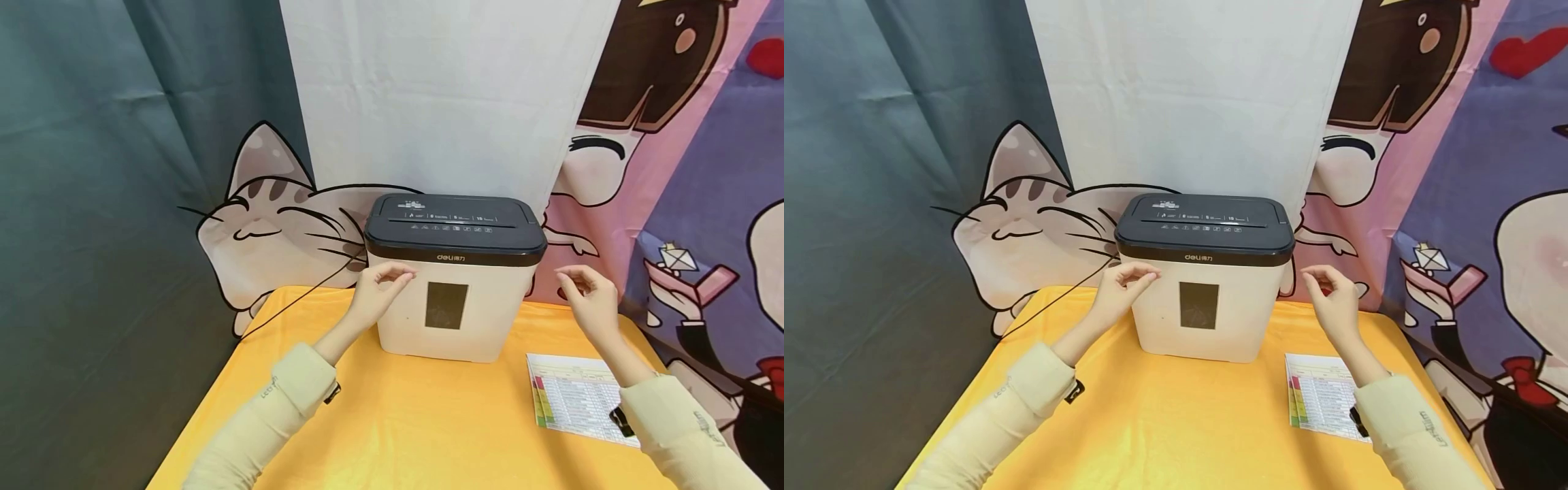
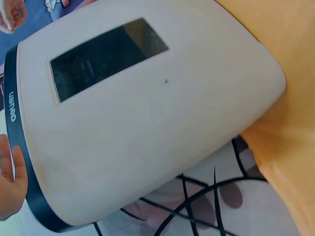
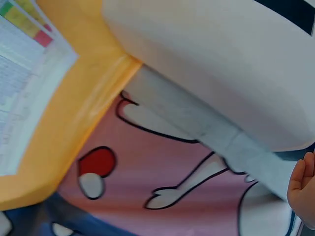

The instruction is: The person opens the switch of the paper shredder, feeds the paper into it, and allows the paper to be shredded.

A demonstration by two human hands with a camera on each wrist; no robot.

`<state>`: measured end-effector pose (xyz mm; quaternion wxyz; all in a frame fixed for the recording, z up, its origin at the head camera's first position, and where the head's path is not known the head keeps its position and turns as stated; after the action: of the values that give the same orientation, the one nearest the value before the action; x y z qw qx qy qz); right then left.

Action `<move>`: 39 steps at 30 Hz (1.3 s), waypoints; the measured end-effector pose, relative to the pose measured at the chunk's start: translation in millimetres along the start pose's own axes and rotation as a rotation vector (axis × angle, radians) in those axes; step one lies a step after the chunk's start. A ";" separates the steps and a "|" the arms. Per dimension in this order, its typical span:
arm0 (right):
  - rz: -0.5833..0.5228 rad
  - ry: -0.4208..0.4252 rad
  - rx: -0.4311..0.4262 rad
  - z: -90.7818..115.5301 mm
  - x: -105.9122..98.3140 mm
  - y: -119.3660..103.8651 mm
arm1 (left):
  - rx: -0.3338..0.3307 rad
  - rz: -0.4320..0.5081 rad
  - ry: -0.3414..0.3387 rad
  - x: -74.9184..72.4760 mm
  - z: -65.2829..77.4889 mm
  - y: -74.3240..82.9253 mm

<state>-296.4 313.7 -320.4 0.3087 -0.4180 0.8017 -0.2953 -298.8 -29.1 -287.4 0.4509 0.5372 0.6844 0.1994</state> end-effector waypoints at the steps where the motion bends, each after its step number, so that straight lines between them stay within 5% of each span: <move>1: -0.007 0.007 0.009 2.6 -2.2 3.9 | -0.009 0.016 0.001 3.7 0.0 -5.7; 6: -0.007 0.037 0.047 17.6 -12.1 26.1 | -0.034 0.077 -0.007 28.3 3.0 -34.2; 13: 0.049 0.083 0.104 42.7 -28.0 56.7 | -0.060 0.136 -0.088 69.0 24.4 -50.1; 25: 0.086 0.235 0.166 80.4 -81.5 104.0 | -0.195 0.258 -0.219 124.5 86.2 -52.4; 33: 0.160 0.178 0.414 121.7 -104.2 151.2 | -0.292 0.351 -0.213 162.8 110.2 -53.7; 39: 0.222 0.125 0.508 138.2 -121.4 178.7 | -0.334 0.366 -0.168 199.1 119.5 -76.2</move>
<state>-225.2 472.6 -508.7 0.3842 -0.2178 0.7603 -0.4764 -245.0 101.7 -486.7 0.5450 0.5847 0.4936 0.3427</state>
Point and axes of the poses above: each hand's wrist, its own z-axis away from the middle knuckle, its own x-axis out of the palm, y = z × x, the point moved 6 cm from there along -z, towards the middle knuckle, and after that the axes turned 8 degrees about -z, right-handed, at the moved point
